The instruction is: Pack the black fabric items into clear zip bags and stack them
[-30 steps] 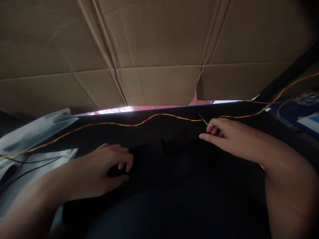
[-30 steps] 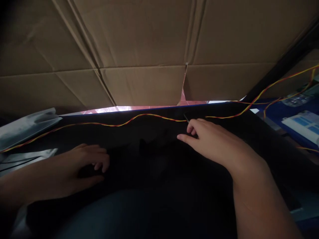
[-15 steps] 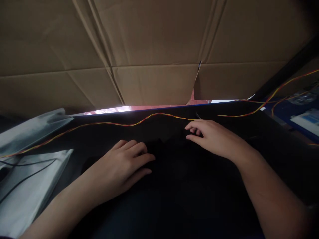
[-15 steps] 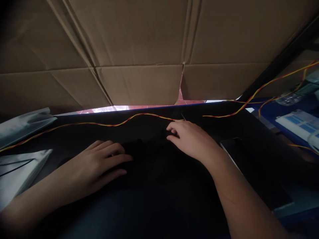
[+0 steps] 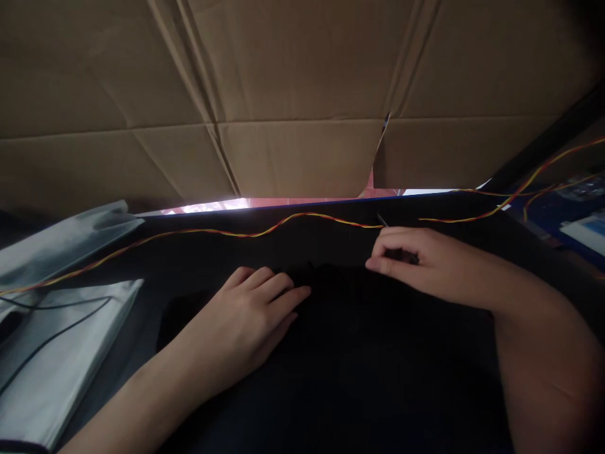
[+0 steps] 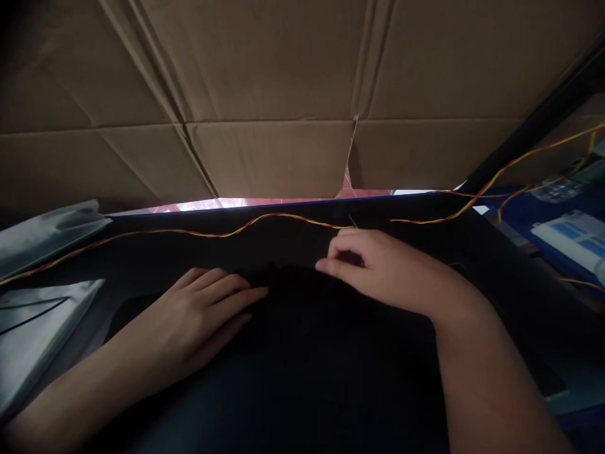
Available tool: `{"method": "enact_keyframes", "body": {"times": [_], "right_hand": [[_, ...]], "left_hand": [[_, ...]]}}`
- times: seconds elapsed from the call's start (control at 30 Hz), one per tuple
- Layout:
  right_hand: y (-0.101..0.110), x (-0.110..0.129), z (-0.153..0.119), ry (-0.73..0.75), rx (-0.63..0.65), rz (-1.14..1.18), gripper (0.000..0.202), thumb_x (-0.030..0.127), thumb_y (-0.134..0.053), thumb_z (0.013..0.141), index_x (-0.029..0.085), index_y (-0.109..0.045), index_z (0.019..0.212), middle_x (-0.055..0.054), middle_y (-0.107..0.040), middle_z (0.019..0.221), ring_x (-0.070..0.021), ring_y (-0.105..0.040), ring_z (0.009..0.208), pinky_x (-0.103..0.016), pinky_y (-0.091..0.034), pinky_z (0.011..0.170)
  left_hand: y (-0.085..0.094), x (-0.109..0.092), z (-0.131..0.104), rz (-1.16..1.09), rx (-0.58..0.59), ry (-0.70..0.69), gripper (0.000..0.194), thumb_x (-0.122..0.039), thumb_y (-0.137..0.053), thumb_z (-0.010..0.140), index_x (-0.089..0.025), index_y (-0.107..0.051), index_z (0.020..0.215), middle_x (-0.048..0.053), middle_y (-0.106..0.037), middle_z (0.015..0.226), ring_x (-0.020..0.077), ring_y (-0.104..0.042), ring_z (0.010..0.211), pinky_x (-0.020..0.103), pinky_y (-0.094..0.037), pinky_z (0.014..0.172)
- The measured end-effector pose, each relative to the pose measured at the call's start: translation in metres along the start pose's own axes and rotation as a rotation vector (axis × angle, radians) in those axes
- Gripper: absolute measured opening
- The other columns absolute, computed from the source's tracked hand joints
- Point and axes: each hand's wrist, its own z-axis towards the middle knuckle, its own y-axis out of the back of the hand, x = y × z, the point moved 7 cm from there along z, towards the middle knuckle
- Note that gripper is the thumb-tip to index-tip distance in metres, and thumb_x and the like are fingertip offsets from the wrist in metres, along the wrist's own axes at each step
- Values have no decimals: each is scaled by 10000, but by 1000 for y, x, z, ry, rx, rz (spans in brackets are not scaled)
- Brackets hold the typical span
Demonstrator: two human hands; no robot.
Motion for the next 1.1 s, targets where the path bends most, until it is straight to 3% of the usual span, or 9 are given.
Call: {"method": "enact_keyframes", "body": {"times": [0.1,0.2,0.3,0.5,0.63,0.8,0.93,1.0,1.1], "right_hand": [[8,-29,-2,-243,-124,-141,592,832,-544,954,268,-710,880,-14,-731,795,-203,-644,659,-337,-435,572],[-7,-46,-6,-381,66,-209,664,920,-622,824,262,-711,810,-24,-727,749,-220,-646,631,-336,-403,537],[-20,-40,-7,-329,203,-160,526,791,-716,829,267,-707,788,-5,-696,718,-198,-613,618,-318,-353,525],[-16,-21,-2,-131,174,26,285,414,-708,898,249,-529,751,46,-543,692,-145,-466,614,-283,-305,518],[-3,-30,-5,-91,117,125,252,378,-732,866,250,-535,775,39,-551,734,-149,-471,651,-273,-348,535],[18,-38,-18,-155,-7,204,242,471,-736,872,271,-600,883,-5,-658,782,-197,-604,685,-299,-442,550],[23,-11,-31,-233,-244,211,319,590,-740,909,294,-643,977,-60,-765,838,-248,-716,685,-316,-472,492],[20,19,-35,-140,-377,293,364,630,-781,894,320,-670,1049,-59,-795,905,-245,-746,679,-313,-519,478],[-5,60,-30,7,-196,467,311,610,-705,978,369,-728,1172,-31,-810,949,-207,-755,616,-350,-640,550]], "left_hand": [[1,0,0,-7,-1,-3,251,-207,-559,1089,-238,-716,1282,35,-694,1068,246,-645,924,430,-448,798],[0,-1,0,4,-15,1,225,-224,-555,1095,-240,-731,1234,32,-682,1048,247,-642,918,436,-446,805],[0,-4,0,23,-17,9,221,-229,-532,1107,-237,-743,1174,31,-686,1012,250,-640,898,440,-437,797],[18,6,-2,-56,22,58,259,-304,-534,1114,-278,-735,1275,37,-715,1100,250,-661,928,438,-469,833],[34,39,-15,-111,10,177,298,-449,-554,1108,-354,-728,1331,30,-697,1245,275,-681,1085,457,-516,935],[14,49,-24,-228,170,209,426,-564,-693,1024,-415,-681,1422,41,-619,1474,316,-648,1259,507,-539,1060],[1,29,-15,-255,201,160,380,-454,-774,997,-371,-700,1361,46,-633,1423,302,-641,1220,497,-544,1027],[-1,20,-9,-227,169,141,311,-394,-766,1008,-341,-716,1310,53,-632,1405,300,-636,1203,503,-540,1010],[-1,16,-6,-206,129,131,281,-371,-757,1011,-316,-723,1284,67,-625,1420,310,-627,1210,513,-538,1003]]}}
